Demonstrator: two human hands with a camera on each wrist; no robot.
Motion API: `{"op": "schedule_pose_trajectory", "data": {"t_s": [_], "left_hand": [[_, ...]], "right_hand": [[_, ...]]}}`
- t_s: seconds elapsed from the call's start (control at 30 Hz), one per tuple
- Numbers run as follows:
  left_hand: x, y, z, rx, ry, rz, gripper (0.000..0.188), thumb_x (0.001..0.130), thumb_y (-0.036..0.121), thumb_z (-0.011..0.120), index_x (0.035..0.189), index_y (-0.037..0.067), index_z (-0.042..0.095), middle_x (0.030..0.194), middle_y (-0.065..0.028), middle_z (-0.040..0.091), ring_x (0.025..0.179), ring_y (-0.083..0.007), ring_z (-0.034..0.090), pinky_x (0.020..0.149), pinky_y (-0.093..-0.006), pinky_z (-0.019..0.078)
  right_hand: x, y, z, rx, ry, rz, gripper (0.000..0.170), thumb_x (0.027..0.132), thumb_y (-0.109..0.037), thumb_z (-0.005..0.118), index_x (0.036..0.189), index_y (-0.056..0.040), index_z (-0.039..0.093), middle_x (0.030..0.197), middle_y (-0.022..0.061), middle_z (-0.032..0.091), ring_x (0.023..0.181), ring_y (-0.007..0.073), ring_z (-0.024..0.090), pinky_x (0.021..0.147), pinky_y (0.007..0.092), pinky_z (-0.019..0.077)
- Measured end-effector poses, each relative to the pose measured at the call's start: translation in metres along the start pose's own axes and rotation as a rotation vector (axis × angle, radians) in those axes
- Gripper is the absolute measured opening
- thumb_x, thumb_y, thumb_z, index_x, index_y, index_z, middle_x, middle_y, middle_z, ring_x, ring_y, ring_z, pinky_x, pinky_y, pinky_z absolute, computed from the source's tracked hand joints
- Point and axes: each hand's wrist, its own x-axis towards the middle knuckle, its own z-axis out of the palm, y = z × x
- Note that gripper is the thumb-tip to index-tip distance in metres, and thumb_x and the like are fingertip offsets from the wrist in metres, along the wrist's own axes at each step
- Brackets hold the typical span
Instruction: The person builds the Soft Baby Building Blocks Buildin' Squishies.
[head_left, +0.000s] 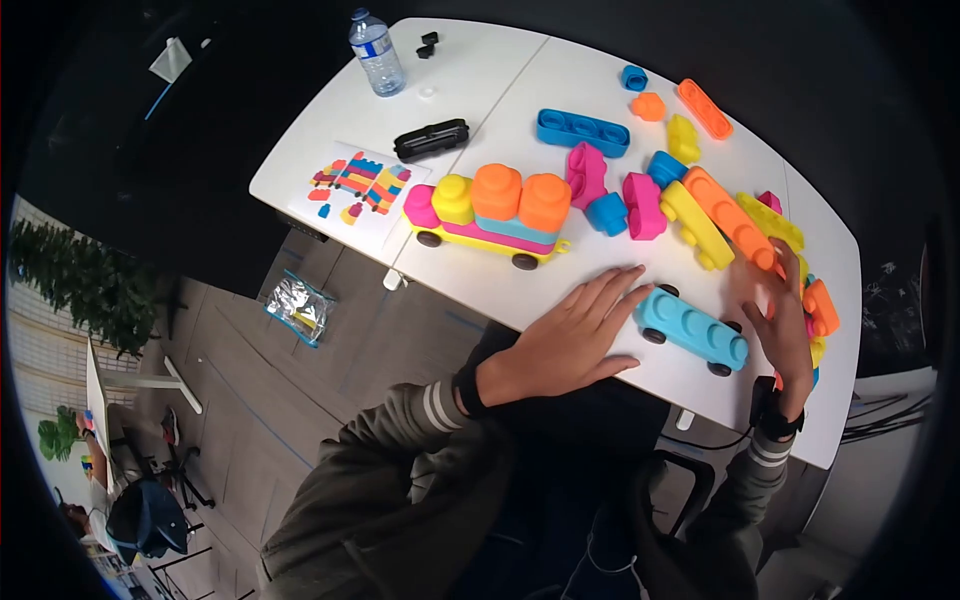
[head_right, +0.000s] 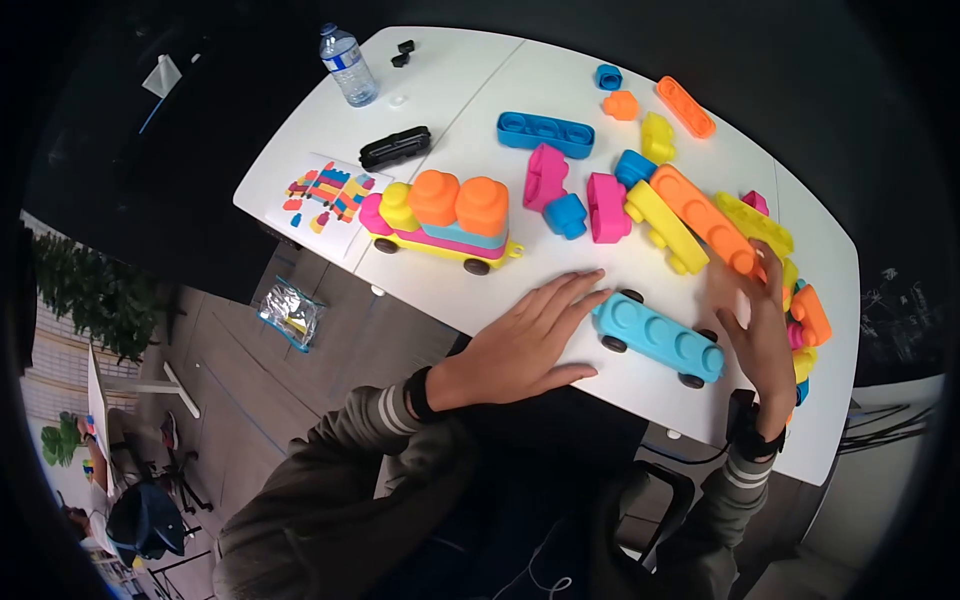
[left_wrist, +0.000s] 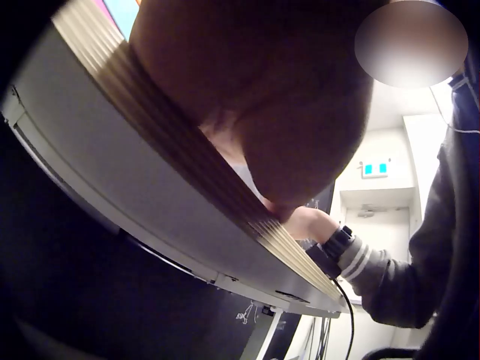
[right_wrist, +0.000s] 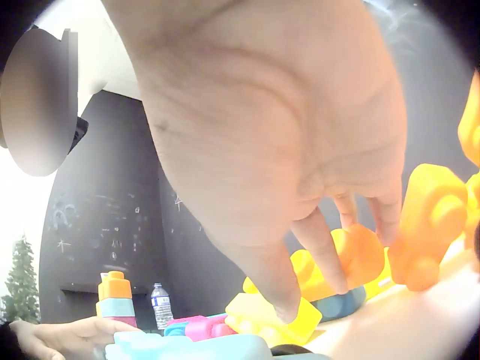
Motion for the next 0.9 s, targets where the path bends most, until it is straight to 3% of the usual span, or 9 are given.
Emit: {"op": "schedule_pose_trajectory", "data": {"t_s": [0.17, 0.2, 0.37, 0.47, 0.53, 0.63, 0.7, 0.77, 0.9], "left_hand": [[0.003, 0.0, -0.003, -0.109, -0.045, -0.003, 0.088, 0.109, 0.047, 0.075, 0.174, -0.001, 0.04, 0.177, -0.0243, 0.044, 0.163, -0.0447, 0.044, 0.134, -0.0534, 0.0369], [0.003, 0.0, -0.002, -0.099, -0.059, -0.026, 0.089, 0.109, 0.047, 0.076, 0.174, -0.001, 0.04, 0.177, -0.0244, 0.044, 0.163, -0.0449, 0.044, 0.134, -0.0538, 0.0367], [0.009, 0.004, -0.01, -0.115, -0.122, -0.089, 0.089, 0.107, 0.043, 0.08, 0.172, -0.002, 0.041, 0.177, -0.0235, 0.045, 0.163, -0.0451, 0.044, 0.134, -0.054, 0.0363], [0.011, 0.005, -0.011, -0.158, -0.122, -0.104, 0.091, 0.105, 0.039, 0.083, 0.174, -0.002, 0.04, 0.177, -0.0231, 0.045, 0.162, -0.0445, 0.045, 0.134, -0.0536, 0.0363], [0.013, 0.007, -0.014, -0.219, -0.115, -0.128, 0.095, 0.102, 0.032, 0.088, 0.175, -0.002, 0.038, 0.177, -0.0235, 0.045, 0.162, -0.045, 0.046, 0.134, -0.0526, 0.0364], [0.018, 0.009, -0.017, -0.363, -0.077, -0.121, 0.095, 0.104, 0.033, 0.087, 0.176, -0.001, 0.035, 0.174, -0.0259, 0.047, 0.162, -0.0445, 0.045, 0.133, -0.0522, 0.0381], [0.019, 0.007, -0.011, -0.451, -0.065, -0.109, 0.098, 0.103, 0.03, 0.088, 0.177, -0.002, 0.033, 0.174, -0.0269, 0.046, 0.161, -0.0455, 0.046, 0.133, -0.0516, 0.039], [0.021, 0.008, -0.004, -0.6, 0.023, -0.109, 0.096, 0.105, 0.026, 0.087, 0.177, -0.002, 0.031, 0.173, -0.0276, 0.046, 0.159, -0.0467, 0.047, 0.133, -0.0505, 0.0386], [0.036, 0.008, -0.004, -0.604, -0.003, -0.081, 0.084, 0.109, 0.02, 0.082, 0.176, -0.001, 0.035, 0.166, -0.0274, 0.052, 0.155, -0.0475, 0.051, 0.13, -0.049, 0.0414]], "right_hand": [[-0.005, -0.031, -0.02, -0.12, 0.204, 0.004, 0.064, 0.089, 0.01, 0.088, 0.149, 0.0021, 0.071, 0.186, 0.0128, 0.032, 0.165, 0.042, 0.048, 0.122, 0.051, 0.0606], [-0.007, -0.036, -0.024, -0.145, 0.219, 0.083, 0.068, 0.092, 0.015, 0.083, 0.156, -0.0048, 0.071, 0.187, 0.0095, 0.031, 0.162, 0.0399, 0.053, 0.124, 0.0546, 0.0605], [-0.034, -0.057, -0.067, -0.1, 0.261, 0.165, 0.069, 0.093, 0.016, 0.08, 0.158, -0.0071, 0.072, 0.188, 0.0126, 0.03, 0.162, 0.0395, 0.053, 0.125, 0.0578, 0.0591], [-0.062, -0.06, -0.085, 0.107, 0.197, 0.046, 0.075, 0.085, 0.02, 0.075, 0.156, -0.0052, 0.074, 0.187, 0.0175, 0.033, 0.163, 0.0386, 0.052, 0.133, 0.0549, 0.0479], [-0.079, -0.065, -0.093, 0.165, 0.131, 0.03, 0.076, 0.082, 0.019, 0.076, 0.154, -0.0041, 0.076, 0.186, 0.0181, 0.034, 0.163, 0.0381, 0.052, 0.133, 0.0535, 0.0475], [-0.098, -0.06, -0.097, 0.256, 0.001, 0.024, 0.075, 0.076, 0.015, 0.082, 0.149, -0.0017, 0.08, 0.183, 0.021, 0.037, 0.162, 0.0378, 0.052, 0.129, 0.0494, 0.0474], [-0.103, -0.052, -0.093, 0.461, -0.189, -0.025, 0.077, 0.074, 0.016, 0.083, 0.148, -0.0062, 0.082, 0.181, 0.0214, 0.04, 0.165, 0.0428, 0.047, 0.135, 0.0579, 0.0415], [-0.102, -0.046, -0.086, 0.472, -0.22, -0.055, 0.077, 0.073, 0.015, 0.085, 0.147, -0.0057, 0.082, 0.18, 0.0218, 0.041, 0.164, 0.0431, 0.048, 0.135, 0.058, 0.042], [-0.094, -0.031, -0.073, 0.392, -0.332, -0.17, 0.077, 0.074, 0.01, 0.089, 0.149, -0.007, 0.081, 0.182, 0.0206, 0.042, 0.162, 0.0427, 0.051, 0.135, 0.0583, 0.0428]]}}
